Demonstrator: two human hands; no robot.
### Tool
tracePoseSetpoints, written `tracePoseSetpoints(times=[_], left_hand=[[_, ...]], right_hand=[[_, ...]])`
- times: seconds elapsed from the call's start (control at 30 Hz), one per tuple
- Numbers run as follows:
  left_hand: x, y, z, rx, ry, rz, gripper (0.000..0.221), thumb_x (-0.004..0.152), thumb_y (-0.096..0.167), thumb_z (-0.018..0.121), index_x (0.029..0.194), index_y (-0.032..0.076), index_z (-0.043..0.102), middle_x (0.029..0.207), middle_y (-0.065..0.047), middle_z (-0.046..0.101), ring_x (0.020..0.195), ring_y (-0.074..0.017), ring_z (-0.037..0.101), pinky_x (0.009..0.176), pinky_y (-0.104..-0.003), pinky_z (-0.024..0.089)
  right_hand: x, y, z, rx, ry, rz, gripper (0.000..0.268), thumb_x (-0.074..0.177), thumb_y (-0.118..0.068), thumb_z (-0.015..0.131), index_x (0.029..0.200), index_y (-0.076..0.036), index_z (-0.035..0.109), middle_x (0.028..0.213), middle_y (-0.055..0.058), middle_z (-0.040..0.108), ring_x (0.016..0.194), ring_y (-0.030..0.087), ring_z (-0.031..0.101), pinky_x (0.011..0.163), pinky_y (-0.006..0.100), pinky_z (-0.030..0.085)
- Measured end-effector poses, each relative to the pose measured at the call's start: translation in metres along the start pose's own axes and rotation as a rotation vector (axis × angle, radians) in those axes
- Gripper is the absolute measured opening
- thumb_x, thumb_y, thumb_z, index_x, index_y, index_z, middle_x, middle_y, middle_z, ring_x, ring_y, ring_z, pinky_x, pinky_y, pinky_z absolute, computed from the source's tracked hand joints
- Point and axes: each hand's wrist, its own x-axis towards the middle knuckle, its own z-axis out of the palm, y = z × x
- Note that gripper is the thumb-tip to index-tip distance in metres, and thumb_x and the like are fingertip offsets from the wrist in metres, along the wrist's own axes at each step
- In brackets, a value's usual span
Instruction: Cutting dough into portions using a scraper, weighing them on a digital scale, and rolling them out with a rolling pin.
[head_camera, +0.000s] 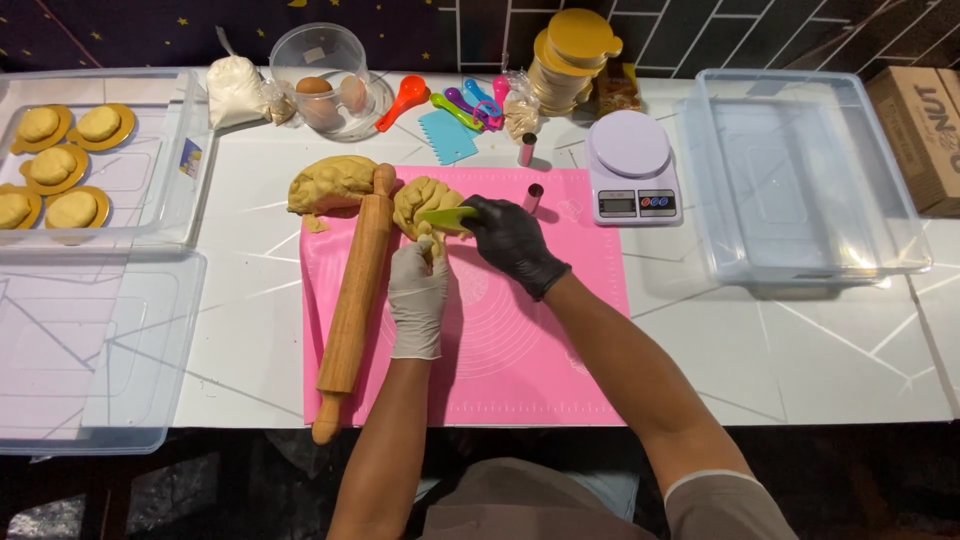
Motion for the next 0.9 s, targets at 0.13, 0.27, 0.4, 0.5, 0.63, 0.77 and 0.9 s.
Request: tracePoseSetpoints(times=[0.13, 0.27, 0.4, 0.5, 0.63, 0.77, 0.9], left_hand=[[-0.006, 0.006, -0.019, -0.002, -0.096, -0.010, 0.011, 0.086, 0.019, 0.075, 0.096, 0.018, 0.071, 0.086, -0.005, 0.063, 0.083, -0.0252, 0.069, 0.072, -0.035, 0.058], [0.008, 0.055, -0.059, -0.213, -0.167, -0.172, 0.010, 0.088, 0.004, 0.068, 0.095, 0.009, 0.065, 0.087, -0.006, 0.057, 0.083, -0.0193, 0.061, 0.075, -0.028, 0.053], [0.026, 0.086, -0.082, -0.433, -0.259, -0.505, 0.019, 0.083, -0.009, 0.066, 0.097, 0.003, 0.060, 0.089, -0.004, 0.051, 0.082, -0.0139, 0.053, 0.080, -0.029, 0.053], [0.016, 0.064, -0.064, -0.239, -0.246, -0.336, 0.015, 0.086, 0.001, 0.069, 0.098, 0.007, 0.063, 0.095, -0.006, 0.057, 0.091, -0.0193, 0.059, 0.084, -0.031, 0.055], [-0.007, 0.021, -0.030, 0.059, -0.222, -0.088, 0.012, 0.090, 0.015, 0.075, 0.101, 0.013, 0.069, 0.103, -0.009, 0.067, 0.105, -0.0276, 0.068, 0.091, -0.035, 0.058], [-0.010, 0.011, -0.023, 0.002, -0.135, -0.036, 0.025, 0.086, 0.015, 0.080, 0.108, 0.016, 0.069, 0.109, -0.007, 0.066, 0.108, -0.0269, 0.068, 0.092, -0.035, 0.058], [-0.010, 0.012, -0.019, -0.076, -0.033, -0.011, 0.044, 0.083, 0.016, 0.083, 0.123, 0.014, 0.066, 0.113, -0.008, 0.066, 0.107, -0.0275, 0.069, 0.090, -0.033, 0.059]], right_hand=[[0.015, -0.002, 0.009, -0.267, -0.058, -0.152, 0.017, 0.096, -0.035, 0.066, 0.112, -0.029, 0.067, 0.093, -0.001, 0.074, 0.097, 0.025, 0.072, 0.084, 0.041, 0.060], [0.032, -0.015, 0.009, -0.339, -0.140, -0.247, 0.024, 0.093, -0.030, 0.071, 0.116, -0.028, 0.070, 0.090, 0.000, 0.075, 0.093, 0.027, 0.072, 0.082, 0.042, 0.060], [0.051, -0.022, 0.017, -0.365, -0.280, -0.291, 0.029, 0.092, -0.020, 0.069, 0.121, -0.021, 0.073, 0.095, 0.004, 0.078, 0.092, 0.031, 0.073, 0.083, 0.046, 0.059], [0.057, -0.038, 0.025, -0.391, -0.270, -0.307, 0.022, 0.093, -0.024, 0.063, 0.113, -0.026, 0.073, 0.091, 0.006, 0.077, 0.091, 0.034, 0.074, 0.081, 0.050, 0.059], [0.061, -0.048, 0.042, 0.020, -0.258, -0.037, 0.024, 0.090, -0.028, 0.068, 0.110, -0.017, 0.073, 0.088, 0.008, 0.074, 0.090, 0.036, 0.072, 0.084, 0.049, 0.059], [0.066, -0.029, 0.048, -0.274, -0.373, -0.133, 0.042, 0.085, -0.017, 0.071, 0.126, -0.027, 0.068, 0.100, 0.006, 0.076, 0.099, 0.034, 0.073, 0.089, 0.051, 0.059], [0.062, -0.014, 0.035, -0.202, -0.394, 0.053, 0.040, 0.086, -0.016, 0.067, 0.124, -0.026, 0.069, 0.099, 0.007, 0.077, 0.100, 0.035, 0.073, 0.087, 0.051, 0.058]])
